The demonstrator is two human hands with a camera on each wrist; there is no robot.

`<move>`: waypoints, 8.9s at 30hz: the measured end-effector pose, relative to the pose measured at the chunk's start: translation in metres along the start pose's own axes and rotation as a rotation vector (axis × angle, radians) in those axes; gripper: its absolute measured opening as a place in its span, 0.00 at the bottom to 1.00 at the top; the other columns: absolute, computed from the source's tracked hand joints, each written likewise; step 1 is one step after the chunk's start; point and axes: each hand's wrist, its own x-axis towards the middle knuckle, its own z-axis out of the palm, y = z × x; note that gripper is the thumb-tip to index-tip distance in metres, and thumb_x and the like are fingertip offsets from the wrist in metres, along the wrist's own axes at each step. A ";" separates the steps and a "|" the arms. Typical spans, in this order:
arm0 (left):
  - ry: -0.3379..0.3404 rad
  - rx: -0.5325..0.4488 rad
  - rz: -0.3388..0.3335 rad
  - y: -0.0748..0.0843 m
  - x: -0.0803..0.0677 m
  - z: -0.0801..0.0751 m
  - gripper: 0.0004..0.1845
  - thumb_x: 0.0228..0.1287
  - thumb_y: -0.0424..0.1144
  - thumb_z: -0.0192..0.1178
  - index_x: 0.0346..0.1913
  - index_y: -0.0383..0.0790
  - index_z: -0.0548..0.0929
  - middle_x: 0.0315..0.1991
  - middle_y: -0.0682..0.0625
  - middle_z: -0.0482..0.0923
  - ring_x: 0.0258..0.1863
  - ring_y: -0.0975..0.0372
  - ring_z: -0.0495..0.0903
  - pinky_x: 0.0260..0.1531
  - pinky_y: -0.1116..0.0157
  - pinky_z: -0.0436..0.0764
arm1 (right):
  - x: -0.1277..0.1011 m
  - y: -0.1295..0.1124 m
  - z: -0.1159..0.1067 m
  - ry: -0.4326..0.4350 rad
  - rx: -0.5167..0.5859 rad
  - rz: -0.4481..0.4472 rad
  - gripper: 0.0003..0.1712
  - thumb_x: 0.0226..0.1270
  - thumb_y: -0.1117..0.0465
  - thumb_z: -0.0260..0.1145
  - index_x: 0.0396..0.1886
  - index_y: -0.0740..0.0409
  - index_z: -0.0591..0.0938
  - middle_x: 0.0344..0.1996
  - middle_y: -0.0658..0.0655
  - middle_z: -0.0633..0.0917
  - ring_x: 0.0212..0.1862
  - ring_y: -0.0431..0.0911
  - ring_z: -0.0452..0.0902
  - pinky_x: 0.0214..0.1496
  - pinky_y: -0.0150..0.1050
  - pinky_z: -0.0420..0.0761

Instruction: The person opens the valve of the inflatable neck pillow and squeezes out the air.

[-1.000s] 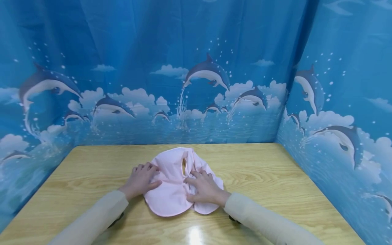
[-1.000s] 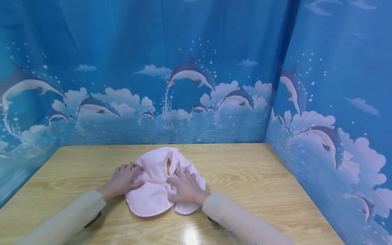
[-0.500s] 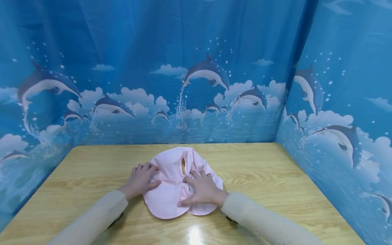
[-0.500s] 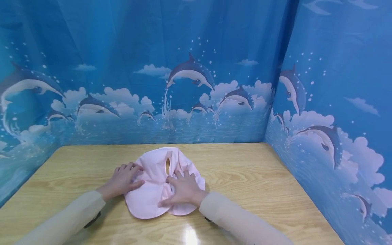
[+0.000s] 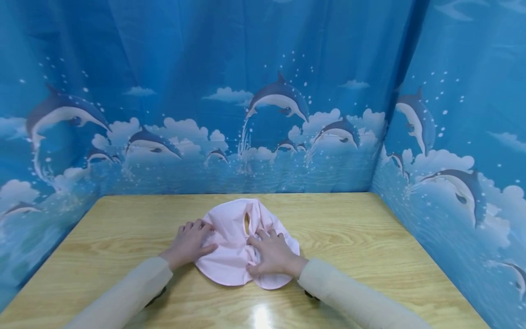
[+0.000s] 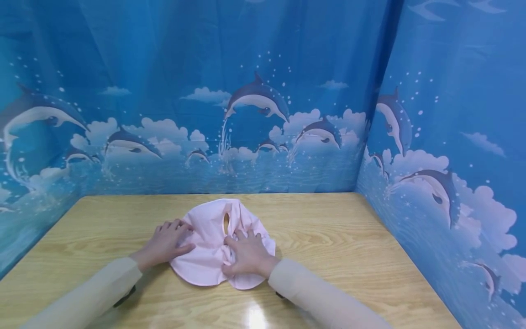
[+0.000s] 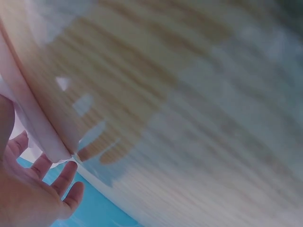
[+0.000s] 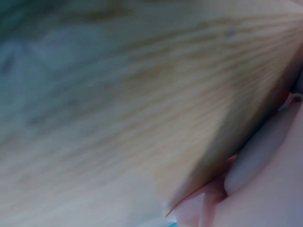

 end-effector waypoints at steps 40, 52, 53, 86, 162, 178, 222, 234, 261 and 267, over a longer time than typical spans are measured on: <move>0.005 -0.003 -0.009 0.006 -0.005 0.001 0.26 0.54 0.58 0.60 0.50 0.45 0.75 0.49 0.44 0.70 0.49 0.47 0.68 0.46 0.47 0.66 | 0.005 -0.001 0.001 -0.046 0.062 0.026 0.44 0.37 0.18 0.54 0.51 0.38 0.71 0.56 0.51 0.70 0.59 0.56 0.65 0.54 0.61 0.65; 0.024 0.011 0.009 0.005 -0.003 0.002 0.26 0.54 0.59 0.60 0.50 0.46 0.75 0.49 0.44 0.70 0.49 0.47 0.67 0.46 0.47 0.65 | 0.005 0.003 -0.003 0.015 0.082 -0.014 0.28 0.47 0.34 0.62 0.45 0.41 0.73 0.46 0.50 0.72 0.47 0.50 0.66 0.39 0.48 0.68; 0.025 0.010 0.011 0.005 -0.003 0.002 0.27 0.54 0.59 0.60 0.50 0.46 0.75 0.49 0.43 0.69 0.49 0.47 0.67 0.46 0.46 0.65 | 0.005 0.003 -0.003 0.021 0.085 -0.016 0.27 0.47 0.35 0.62 0.45 0.41 0.73 0.46 0.50 0.72 0.47 0.50 0.66 0.39 0.48 0.68; 0.073 0.015 0.047 0.010 -0.006 0.006 0.25 0.52 0.58 0.62 0.48 0.45 0.75 0.45 0.44 0.70 0.44 0.49 0.69 0.42 0.50 0.67 | 0.008 0.005 -0.005 -0.133 0.127 -0.004 0.45 0.46 0.26 0.58 0.66 0.23 0.55 0.69 0.65 0.55 0.66 0.69 0.50 0.56 0.71 0.56; 0.075 0.023 0.140 0.018 -0.010 0.004 0.22 0.55 0.56 0.61 0.51 0.52 0.76 0.48 0.48 0.72 0.46 0.51 0.70 0.44 0.48 0.68 | 0.008 -0.005 0.003 0.057 -0.032 -0.040 0.24 0.48 0.34 0.60 0.41 0.40 0.75 0.49 0.50 0.73 0.51 0.54 0.68 0.46 0.60 0.69; 0.044 -0.003 0.125 0.017 -0.011 0.003 0.24 0.54 0.57 0.61 0.52 0.52 0.75 0.52 0.47 0.71 0.49 0.51 0.70 0.46 0.48 0.66 | 0.007 -0.001 0.003 0.056 0.068 -0.021 0.27 0.49 0.39 0.61 0.49 0.41 0.71 0.49 0.47 0.75 0.50 0.48 0.69 0.51 0.49 0.68; -0.013 -0.016 0.081 0.020 -0.010 0.003 0.26 0.53 0.60 0.60 0.52 0.51 0.76 0.52 0.47 0.70 0.50 0.50 0.68 0.49 0.48 0.65 | -0.016 -0.005 -0.003 0.104 0.194 0.401 0.53 0.31 0.36 0.74 0.63 0.44 0.67 0.62 0.69 0.64 0.57 0.73 0.61 0.54 0.69 0.60; 0.022 -0.019 0.118 0.018 -0.009 0.004 0.27 0.53 0.59 0.60 0.54 0.51 0.75 0.54 0.45 0.70 0.50 0.49 0.69 0.48 0.47 0.65 | -0.011 0.001 0.001 0.124 0.157 0.277 0.43 0.36 0.37 0.70 0.57 0.43 0.72 0.58 0.64 0.70 0.57 0.68 0.62 0.52 0.66 0.63; 0.044 -0.021 0.127 0.017 -0.009 0.008 0.26 0.53 0.59 0.60 0.52 0.52 0.74 0.52 0.46 0.69 0.49 0.49 0.69 0.48 0.47 0.66 | -0.011 0.009 0.000 0.087 0.113 0.174 0.42 0.38 0.36 0.68 0.56 0.47 0.72 0.60 0.69 0.67 0.65 0.74 0.44 0.60 0.71 0.45; 0.041 -0.022 0.125 0.017 -0.009 0.008 0.26 0.53 0.59 0.60 0.53 0.52 0.74 0.52 0.46 0.69 0.48 0.49 0.69 0.47 0.47 0.66 | -0.007 0.015 -0.003 0.037 0.115 0.158 0.46 0.37 0.33 0.67 0.58 0.46 0.70 0.56 0.61 0.69 0.57 0.67 0.63 0.55 0.66 0.60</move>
